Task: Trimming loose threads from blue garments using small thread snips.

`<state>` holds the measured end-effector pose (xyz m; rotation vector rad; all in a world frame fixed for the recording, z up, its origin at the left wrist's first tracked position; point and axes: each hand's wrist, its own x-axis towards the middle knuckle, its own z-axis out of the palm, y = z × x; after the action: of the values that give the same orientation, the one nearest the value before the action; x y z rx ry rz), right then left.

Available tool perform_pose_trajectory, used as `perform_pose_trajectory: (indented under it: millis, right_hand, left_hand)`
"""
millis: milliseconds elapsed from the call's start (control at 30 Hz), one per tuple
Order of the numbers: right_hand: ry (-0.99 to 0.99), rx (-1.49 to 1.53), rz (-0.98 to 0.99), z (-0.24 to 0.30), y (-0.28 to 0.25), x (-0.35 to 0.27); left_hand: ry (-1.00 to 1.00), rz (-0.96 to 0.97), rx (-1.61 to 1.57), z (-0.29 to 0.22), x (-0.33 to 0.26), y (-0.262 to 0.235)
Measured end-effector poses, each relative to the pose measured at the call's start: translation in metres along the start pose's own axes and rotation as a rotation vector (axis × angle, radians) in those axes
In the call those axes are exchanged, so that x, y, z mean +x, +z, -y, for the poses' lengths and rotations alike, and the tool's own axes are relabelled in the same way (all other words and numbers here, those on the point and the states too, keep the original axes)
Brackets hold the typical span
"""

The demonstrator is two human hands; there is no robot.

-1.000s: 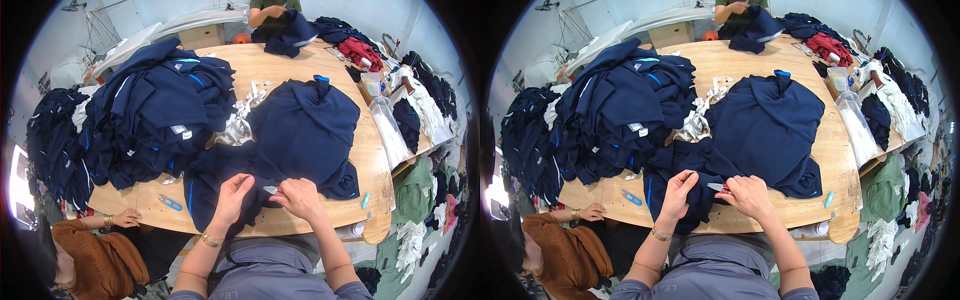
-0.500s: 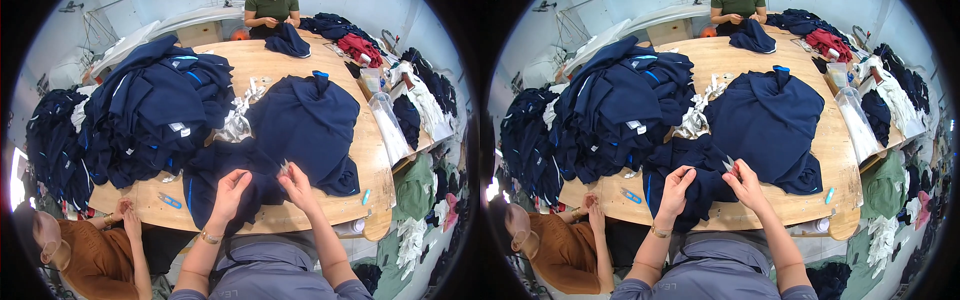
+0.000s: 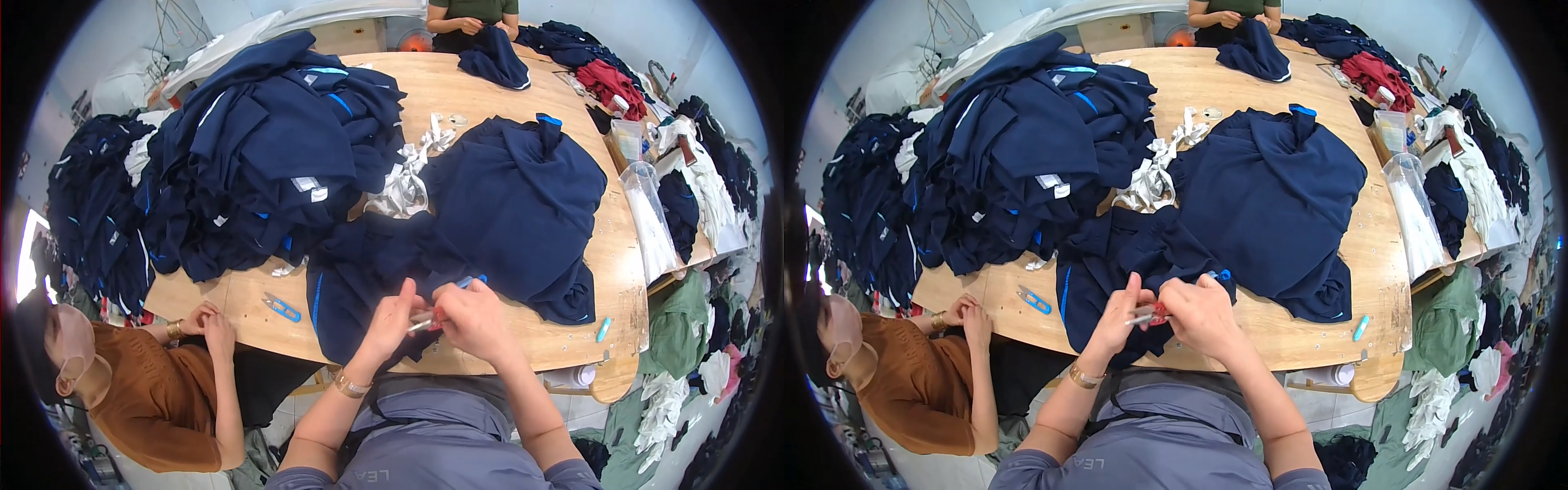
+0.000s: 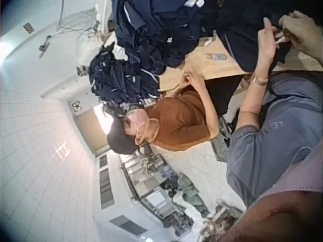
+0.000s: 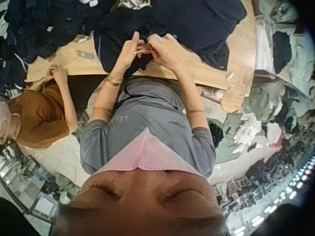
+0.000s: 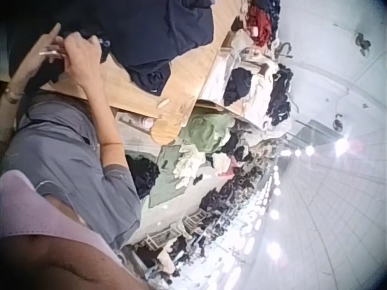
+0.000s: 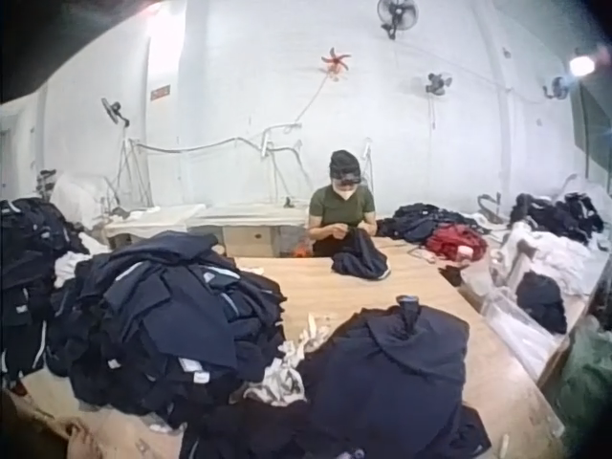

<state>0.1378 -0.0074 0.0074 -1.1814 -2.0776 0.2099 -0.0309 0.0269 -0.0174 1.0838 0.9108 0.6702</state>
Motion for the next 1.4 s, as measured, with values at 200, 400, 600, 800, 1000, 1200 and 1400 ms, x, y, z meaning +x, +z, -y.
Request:
perform_pose_trajectory:
  millis: [200,400,600,800,1000,1200,1400]
  right_hand:
    - [-0.066,-0.108,0.066,0.014,-0.004,-0.01]
    - [0.278,0.311,0.079,0.006,0.002,-0.041]
    - [0.573,0.783,-0.172,0.001,0.016,-0.046]
    - [0.699,0.815,-0.276,-0.004,0.019,-0.037]
    - [0.734,0.804,-0.315,-0.008,0.021,-0.03]
    - [0.666,0.658,-0.289,-0.021,0.027,-0.037]
    - [0.69,0.845,-0.246,-0.024,0.031,-0.023]
  left_hand:
    - [-0.184,0.013,-0.524,0.008,0.004,0.012]
    - [-0.136,-0.011,-0.892,0.021,0.01,-0.003]
    - [-0.106,-0.005,-1.011,0.006,0.006,0.007]
    - [0.131,-0.018,-0.644,0.014,0.004,0.014]
    - [0.138,-0.005,-0.584,0.017,0.0,0.013]
    - [0.12,0.062,-0.618,0.02,-0.001,0.011]
    - [0.059,0.093,-0.383,0.019,-0.006,0.017]
